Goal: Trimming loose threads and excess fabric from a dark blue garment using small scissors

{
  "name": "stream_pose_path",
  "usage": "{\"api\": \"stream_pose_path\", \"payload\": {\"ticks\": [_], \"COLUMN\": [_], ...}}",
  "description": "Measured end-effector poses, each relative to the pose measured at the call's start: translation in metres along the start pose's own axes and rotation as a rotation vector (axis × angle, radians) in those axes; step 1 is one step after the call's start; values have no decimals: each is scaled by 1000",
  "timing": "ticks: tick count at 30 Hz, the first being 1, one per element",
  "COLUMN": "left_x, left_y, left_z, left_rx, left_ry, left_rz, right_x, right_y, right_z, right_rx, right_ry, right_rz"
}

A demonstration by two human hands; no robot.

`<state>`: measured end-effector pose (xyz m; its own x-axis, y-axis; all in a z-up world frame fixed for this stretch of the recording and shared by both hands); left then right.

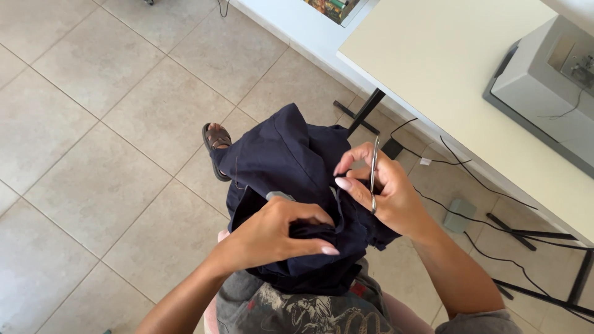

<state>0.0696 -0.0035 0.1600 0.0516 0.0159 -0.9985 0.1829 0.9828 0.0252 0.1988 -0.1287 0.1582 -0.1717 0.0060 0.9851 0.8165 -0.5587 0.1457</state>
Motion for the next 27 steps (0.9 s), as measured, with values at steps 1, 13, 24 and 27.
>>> {"api": "stream_pose_path", "payload": {"ticks": [1,13,24,27], "left_x": [-2,22,19,42], "left_y": [-5,-33,-40,-42], "left_z": [2,2,-7,-14], "left_rx": [27,216,150,50], "left_ry": [-28,85,68,355], "left_rz": [16,-164,-251,-115], "right_x": [1,5,20,20], "right_y": [-1,-18,-62,-77], "right_z": [0,17,44,54], "right_rx": [3,79,324,361], "right_ry": [-13,-123,-128,-80], "right_rz": [-18,-171,-235,-208]}}
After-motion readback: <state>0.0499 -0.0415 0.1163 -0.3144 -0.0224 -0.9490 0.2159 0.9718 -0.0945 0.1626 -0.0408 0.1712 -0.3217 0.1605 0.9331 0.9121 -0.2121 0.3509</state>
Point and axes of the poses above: each hand's wrist, its own z-axis towards the middle knuckle, its own y-axis out of the back of the hand, x = y × z, the point moved 7 cm from there along z, towards the middle knuckle, and after that the axes turned 2 degrees about z, right-handed, at the moved point
